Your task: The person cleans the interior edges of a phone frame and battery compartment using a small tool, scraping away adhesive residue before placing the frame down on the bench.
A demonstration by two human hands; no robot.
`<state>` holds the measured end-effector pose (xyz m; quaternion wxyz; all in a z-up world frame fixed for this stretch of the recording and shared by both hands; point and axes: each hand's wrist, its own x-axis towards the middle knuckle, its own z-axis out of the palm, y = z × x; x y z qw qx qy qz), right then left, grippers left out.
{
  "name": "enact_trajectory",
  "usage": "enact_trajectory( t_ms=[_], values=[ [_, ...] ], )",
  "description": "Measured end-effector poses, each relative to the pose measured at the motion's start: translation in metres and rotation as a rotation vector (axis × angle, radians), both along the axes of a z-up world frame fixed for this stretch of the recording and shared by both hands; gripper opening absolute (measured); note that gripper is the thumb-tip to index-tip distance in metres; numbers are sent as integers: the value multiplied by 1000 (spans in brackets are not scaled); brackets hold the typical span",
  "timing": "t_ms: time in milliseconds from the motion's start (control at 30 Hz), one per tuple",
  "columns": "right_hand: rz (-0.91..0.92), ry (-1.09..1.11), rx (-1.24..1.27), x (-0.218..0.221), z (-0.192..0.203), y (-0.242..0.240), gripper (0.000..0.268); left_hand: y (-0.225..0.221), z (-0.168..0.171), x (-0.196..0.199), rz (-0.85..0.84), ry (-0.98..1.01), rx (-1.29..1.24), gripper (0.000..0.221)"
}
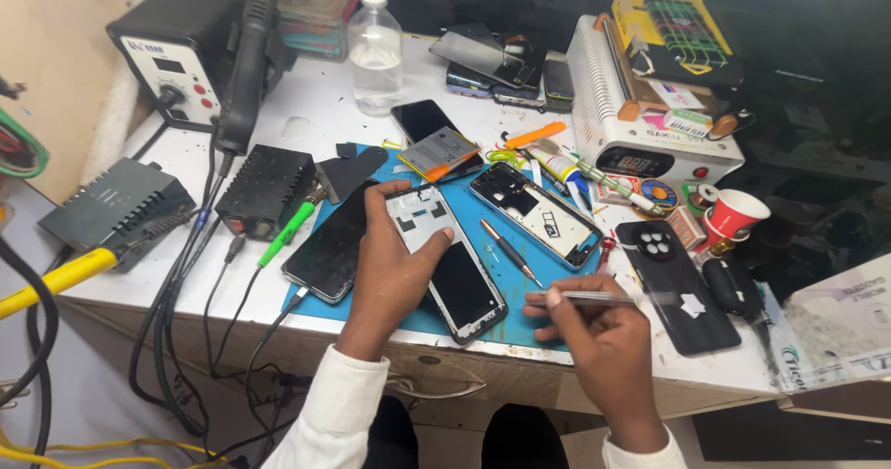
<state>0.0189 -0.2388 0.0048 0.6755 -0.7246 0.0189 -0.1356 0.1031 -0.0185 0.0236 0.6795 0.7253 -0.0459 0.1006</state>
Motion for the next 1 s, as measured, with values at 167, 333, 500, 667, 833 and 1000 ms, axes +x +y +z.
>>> enact_trajectory(
  t_ms=[167, 333, 500, 667, 833, 1000],
  values=[
    [-39, 17, -75, -10, -7, 11, 13, 1, -2, -3, 2, -6, 4, 61],
    [-88, 14, -127, -10, -4, 17, 17, 1, -1, -3, -30, -11, -30, 60],
    [-69, -15, -153, -9, -3, 20, 15, 1, 1, -4, -47, -8, -40, 60],
    [-59, -34, -146, -10, -7, 22, 15, 2, 1, -4, -46, -3, -45, 60],
    [-166, -114, -395, -17, -8, 30, 14, 3, 0, -4, -48, 2, -44, 58],
    [-219, -167, -494, -22, -8, 39, 14, 5, -3, -3, -53, -7, -35, 58]
  ],
)
